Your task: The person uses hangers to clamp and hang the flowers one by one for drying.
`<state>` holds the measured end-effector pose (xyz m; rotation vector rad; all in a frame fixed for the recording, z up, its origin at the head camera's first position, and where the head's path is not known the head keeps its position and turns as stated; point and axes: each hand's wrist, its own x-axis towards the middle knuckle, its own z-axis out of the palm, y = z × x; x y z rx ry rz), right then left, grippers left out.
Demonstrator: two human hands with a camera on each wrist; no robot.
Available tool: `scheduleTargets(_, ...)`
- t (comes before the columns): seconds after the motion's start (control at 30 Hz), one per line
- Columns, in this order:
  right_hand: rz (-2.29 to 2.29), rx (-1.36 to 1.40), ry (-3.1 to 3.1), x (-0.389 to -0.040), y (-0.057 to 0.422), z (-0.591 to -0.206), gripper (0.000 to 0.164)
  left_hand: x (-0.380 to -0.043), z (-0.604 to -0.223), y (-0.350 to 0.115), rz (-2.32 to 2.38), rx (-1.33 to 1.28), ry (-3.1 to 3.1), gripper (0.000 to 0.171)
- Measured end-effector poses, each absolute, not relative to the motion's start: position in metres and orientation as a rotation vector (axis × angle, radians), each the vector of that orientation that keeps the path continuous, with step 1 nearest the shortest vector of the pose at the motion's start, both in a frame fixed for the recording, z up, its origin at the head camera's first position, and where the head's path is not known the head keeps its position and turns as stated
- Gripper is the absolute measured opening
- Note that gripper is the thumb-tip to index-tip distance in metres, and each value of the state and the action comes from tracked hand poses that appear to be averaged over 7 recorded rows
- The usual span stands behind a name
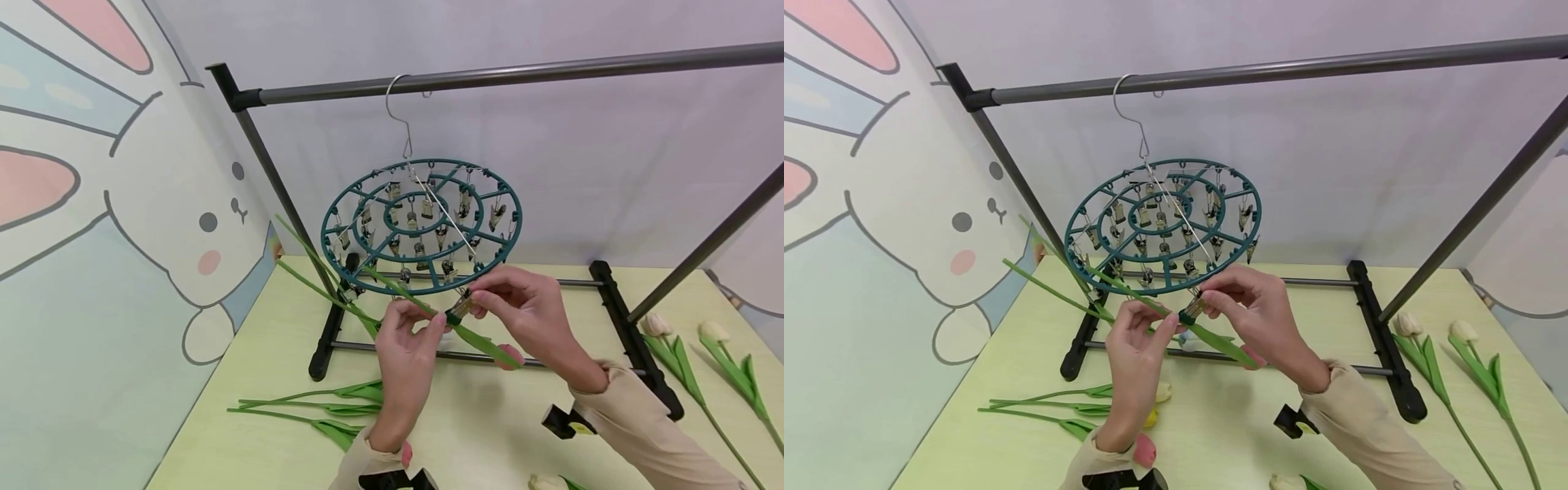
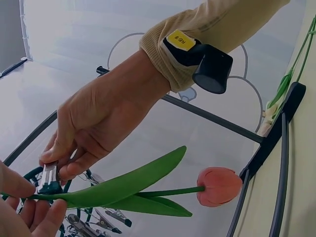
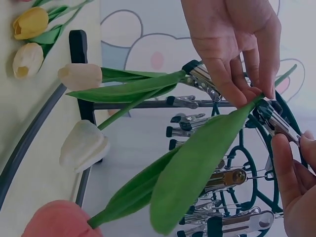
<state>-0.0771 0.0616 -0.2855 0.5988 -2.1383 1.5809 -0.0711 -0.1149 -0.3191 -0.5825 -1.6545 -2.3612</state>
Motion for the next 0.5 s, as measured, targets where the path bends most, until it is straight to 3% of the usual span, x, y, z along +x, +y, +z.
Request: scheduleTargets(0.5,1.551,0.624,-2.065,-0.0747,0.0591,-0.2858,0.02,-0.0692,-0.3152,-0.1116,-2.423,-0.545,-1.606,0.022)
